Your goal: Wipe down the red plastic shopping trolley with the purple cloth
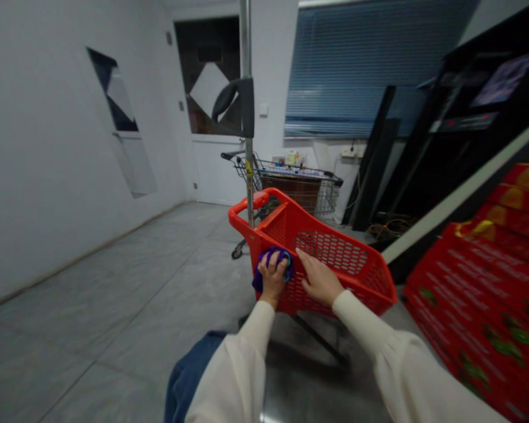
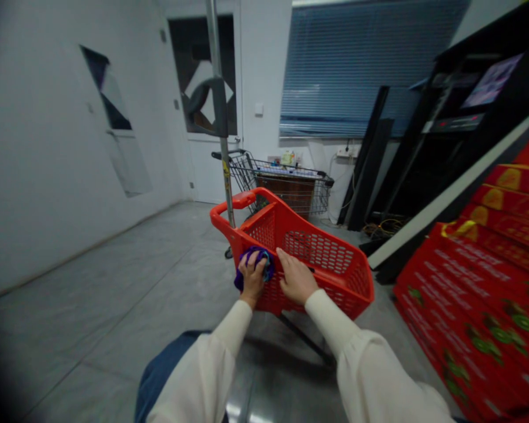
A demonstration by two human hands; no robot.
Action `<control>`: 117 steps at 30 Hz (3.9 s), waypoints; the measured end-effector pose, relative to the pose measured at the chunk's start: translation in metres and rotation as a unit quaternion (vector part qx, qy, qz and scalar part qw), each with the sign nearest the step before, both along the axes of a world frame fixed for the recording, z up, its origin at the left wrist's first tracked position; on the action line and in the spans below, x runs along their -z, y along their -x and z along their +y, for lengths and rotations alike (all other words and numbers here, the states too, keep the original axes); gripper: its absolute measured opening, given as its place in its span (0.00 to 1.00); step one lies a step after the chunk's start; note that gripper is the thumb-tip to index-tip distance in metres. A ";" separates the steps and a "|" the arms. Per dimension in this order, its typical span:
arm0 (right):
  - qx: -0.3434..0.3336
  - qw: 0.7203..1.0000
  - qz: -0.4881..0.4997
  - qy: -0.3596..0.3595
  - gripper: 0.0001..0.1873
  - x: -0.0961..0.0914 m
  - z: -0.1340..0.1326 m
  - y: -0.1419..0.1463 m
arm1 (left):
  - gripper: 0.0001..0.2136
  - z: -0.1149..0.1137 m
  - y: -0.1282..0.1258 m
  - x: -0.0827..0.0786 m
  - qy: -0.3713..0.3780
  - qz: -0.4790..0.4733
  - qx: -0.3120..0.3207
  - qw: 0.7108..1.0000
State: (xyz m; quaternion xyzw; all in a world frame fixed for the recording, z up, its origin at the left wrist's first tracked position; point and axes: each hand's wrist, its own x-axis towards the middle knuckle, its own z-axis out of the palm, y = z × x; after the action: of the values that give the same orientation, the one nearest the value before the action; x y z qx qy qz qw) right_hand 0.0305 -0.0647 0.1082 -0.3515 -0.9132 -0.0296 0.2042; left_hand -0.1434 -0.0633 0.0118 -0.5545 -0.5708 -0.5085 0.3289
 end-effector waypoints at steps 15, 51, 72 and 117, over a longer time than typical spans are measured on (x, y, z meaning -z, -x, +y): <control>0.013 0.998 -0.024 0.064 0.45 -0.014 0.004 -0.014 | 0.11 0.008 -0.004 -0.046 -0.026 -0.090 -0.003 0.996; -0.209 0.970 -0.122 0.006 0.54 -0.010 0.047 -0.052 | 0.14 0.029 0.005 -0.002 -0.008 -0.127 -0.023 0.992; -0.187 0.944 -0.218 -0.163 0.37 0.002 0.058 -0.037 | 0.17 0.034 -0.040 0.031 0.031 -0.227 0.026 0.973; -0.168 0.967 -0.187 -0.044 0.46 -0.008 0.050 -0.052 | 0.12 0.034 -0.047 0.031 -0.017 -0.290 0.045 0.956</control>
State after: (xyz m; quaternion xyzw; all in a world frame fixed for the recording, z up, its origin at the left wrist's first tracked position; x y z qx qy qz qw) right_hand 0.0829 -0.0148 0.1161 -0.1719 -0.9789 -0.0998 0.0466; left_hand -0.0966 -0.0288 -0.0189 -0.4028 -0.6075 -0.6711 0.1352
